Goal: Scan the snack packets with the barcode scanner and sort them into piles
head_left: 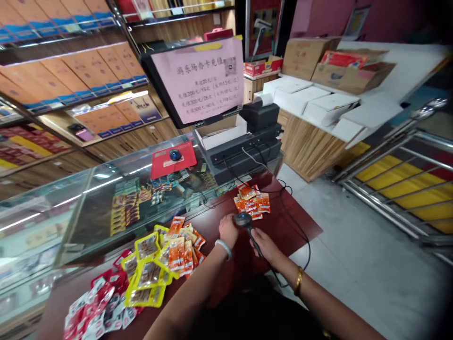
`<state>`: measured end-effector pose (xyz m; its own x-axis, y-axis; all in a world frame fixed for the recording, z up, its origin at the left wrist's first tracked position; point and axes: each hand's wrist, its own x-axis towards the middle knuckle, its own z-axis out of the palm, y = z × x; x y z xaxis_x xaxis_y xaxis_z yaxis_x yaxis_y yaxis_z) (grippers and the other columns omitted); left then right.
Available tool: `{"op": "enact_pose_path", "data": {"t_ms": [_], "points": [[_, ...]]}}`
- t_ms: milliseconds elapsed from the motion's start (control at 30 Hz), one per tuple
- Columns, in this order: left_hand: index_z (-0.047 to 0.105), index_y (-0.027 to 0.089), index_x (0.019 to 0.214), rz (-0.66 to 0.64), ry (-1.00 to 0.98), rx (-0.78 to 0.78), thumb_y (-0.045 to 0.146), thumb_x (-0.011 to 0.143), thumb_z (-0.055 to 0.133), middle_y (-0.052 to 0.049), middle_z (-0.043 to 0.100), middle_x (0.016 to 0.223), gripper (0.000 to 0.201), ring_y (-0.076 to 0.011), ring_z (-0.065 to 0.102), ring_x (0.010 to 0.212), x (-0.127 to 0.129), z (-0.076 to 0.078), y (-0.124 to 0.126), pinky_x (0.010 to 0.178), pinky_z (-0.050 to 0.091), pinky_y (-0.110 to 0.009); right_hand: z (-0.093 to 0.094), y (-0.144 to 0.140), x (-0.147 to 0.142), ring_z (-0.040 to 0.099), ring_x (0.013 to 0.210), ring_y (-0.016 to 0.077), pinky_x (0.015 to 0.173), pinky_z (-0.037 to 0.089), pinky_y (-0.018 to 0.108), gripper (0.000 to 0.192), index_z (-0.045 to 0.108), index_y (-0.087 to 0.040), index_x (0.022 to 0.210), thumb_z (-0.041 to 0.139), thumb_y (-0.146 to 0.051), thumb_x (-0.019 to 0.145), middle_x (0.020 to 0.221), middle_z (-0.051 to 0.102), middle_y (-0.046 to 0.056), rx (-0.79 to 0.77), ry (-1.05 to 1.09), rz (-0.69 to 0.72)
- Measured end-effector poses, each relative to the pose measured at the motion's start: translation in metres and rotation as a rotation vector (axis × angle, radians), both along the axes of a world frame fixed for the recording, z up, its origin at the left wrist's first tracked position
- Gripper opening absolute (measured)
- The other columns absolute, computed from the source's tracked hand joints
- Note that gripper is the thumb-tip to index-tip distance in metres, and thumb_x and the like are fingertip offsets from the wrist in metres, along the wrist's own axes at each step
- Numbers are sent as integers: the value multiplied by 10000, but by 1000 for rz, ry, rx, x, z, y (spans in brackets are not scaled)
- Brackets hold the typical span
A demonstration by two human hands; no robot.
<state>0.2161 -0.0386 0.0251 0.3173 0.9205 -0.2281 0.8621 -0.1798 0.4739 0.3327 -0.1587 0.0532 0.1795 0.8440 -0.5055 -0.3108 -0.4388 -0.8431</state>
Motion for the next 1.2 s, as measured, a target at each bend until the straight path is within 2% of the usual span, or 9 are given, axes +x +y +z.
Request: {"op": "enact_pose_path", "data": {"t_ms": [167,300,467,633,733,800,1000,1100,1200], "points": [[586,156,1219,-17,-37,-28,142,867,476,-143,649,1157,369,-229,593,1104,70,-7,38,943,422,-323,0,19,49,434,380,77,378,335,215,555,519,-211,863,524,-756,761,591,511,-74,6,-22,-134],[548,143,1230,89,87,-13,308,885,532,-182,611,1197,383,-270,570,1145,108,-12,68,938,422,-360,-1,40,78,452,416,81,404,356,222,527,527,-197,781,530,-724,787,600,519,-57,51,-53,-172],[484,85,1279,171,216,-13,555,822,562,-261,507,1331,660,-378,464,1252,134,-21,97,990,368,-437,-10,54,94,438,410,80,390,353,221,528,541,-197,789,558,-724,768,594,521,-55,17,-5,-204],[446,123,1317,159,274,-39,604,705,647,-246,471,1379,803,-394,413,1288,145,-39,116,1023,330,-447,-23,51,98,429,394,80,371,351,213,554,544,-209,856,575,-747,731,576,504,-69,-44,50,-210],[406,102,1333,145,295,-98,596,616,734,-277,442,1404,930,-403,391,1314,144,-44,123,1030,320,-440,-29,44,97,433,402,78,373,352,212,534,547,-208,854,579,-730,745,597,513,-63,-53,47,-194],[389,99,1328,127,290,-142,555,598,770,-286,484,1366,942,-393,425,1299,138,-43,123,1005,342,-428,-32,39,97,435,406,77,377,349,211,535,547,-207,853,569,-732,752,604,517,-60,-62,39,-181],[357,88,1335,129,209,-191,476,661,769,-243,664,1130,880,-324,626,1087,94,-39,102,854,424,-358,-31,21,90,422,386,72,372,337,212,562,539,-212,930,557,-743,745,607,515,-68,-76,38,-130],[485,143,1236,160,143,-213,441,696,745,-191,698,1080,669,-289,664,1010,66,-47,83,806,443,-325,-29,12,83,420,378,68,371,328,210,596,544,-211,952,565,-760,719,603,509,-74,-124,35,-106],[611,188,1091,181,-58,-248,381,788,664,-131,721,1052,363,-238,681,948,37,-56,63,769,456,-289,-29,4,74,431,381,69,374,327,210,597,542,-207,907,553,-772,717,596,509,-72,-148,13,-60]]}}
